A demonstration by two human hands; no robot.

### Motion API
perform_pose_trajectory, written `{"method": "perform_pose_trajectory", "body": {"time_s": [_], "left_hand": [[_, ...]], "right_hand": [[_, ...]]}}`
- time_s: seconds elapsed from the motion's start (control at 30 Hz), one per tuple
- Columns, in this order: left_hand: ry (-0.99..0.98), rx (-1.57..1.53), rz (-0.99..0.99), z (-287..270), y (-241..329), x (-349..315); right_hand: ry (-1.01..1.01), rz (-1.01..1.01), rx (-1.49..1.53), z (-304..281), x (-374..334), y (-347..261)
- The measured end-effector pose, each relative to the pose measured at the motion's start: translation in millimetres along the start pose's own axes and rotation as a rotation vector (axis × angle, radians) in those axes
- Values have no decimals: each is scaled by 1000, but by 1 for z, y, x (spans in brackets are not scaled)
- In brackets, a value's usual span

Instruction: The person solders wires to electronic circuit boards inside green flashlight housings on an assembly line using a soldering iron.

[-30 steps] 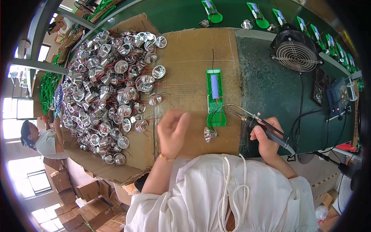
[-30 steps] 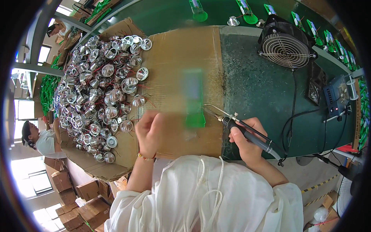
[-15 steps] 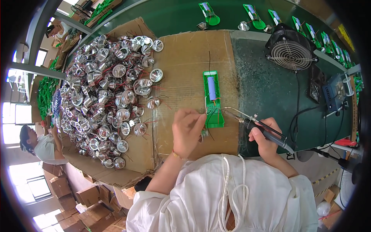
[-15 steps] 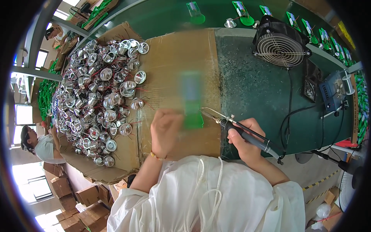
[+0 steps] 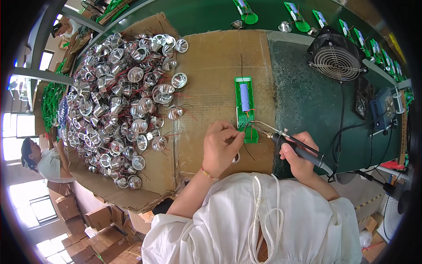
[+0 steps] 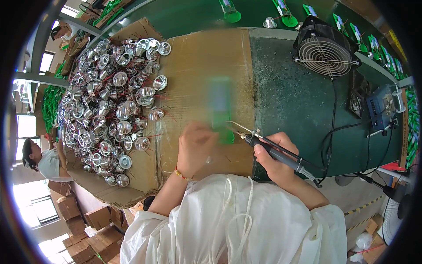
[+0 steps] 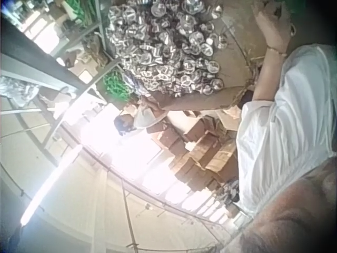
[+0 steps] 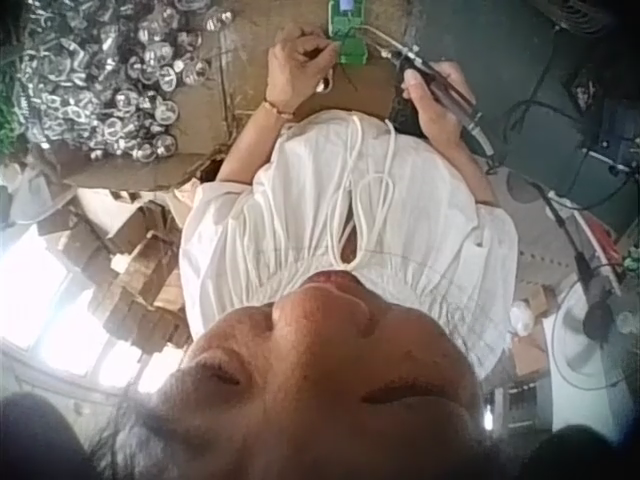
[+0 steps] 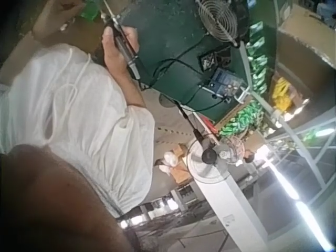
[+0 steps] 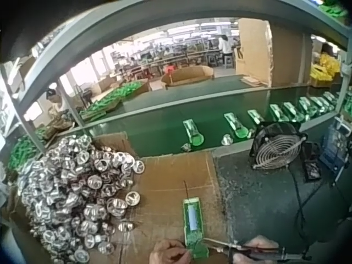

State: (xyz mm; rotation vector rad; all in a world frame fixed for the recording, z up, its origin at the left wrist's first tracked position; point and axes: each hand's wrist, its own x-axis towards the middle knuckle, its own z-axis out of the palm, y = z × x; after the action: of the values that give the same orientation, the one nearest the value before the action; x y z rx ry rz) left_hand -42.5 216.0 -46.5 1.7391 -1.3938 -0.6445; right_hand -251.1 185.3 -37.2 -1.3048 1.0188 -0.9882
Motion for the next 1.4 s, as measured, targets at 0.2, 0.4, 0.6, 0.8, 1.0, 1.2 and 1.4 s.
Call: {"method": "perform_pose_trajectory", "body": {"time_s": [0.2, 0.4, 0.6, 0.8, 1.0, 1.2, 1.4], "left_hand": [[2, -15, 9, 1, -1, 0], [12, -35, 8, 2, -1, -1], [15, -46, -7, 2, -1, 1], [7, -34, -5, 0, 1, 3], [98, -333, -280, -13, 0, 8], [-288, 176, -115, -8, 12, 65], [52, 349, 26, -21, -17, 237]], "right_hand": [[-25, -28, -42, 1, -1, -1], [32, 13, 56, 4, -4, -8], [71, -47, 56, -3, -3, -2], [92, -78, 80, -4, 0, 4], [181, -76, 49, -16, 14, 5], [300, -83, 79, -30, 32, 16], [269, 29, 76, -23, 33, 19]]}}
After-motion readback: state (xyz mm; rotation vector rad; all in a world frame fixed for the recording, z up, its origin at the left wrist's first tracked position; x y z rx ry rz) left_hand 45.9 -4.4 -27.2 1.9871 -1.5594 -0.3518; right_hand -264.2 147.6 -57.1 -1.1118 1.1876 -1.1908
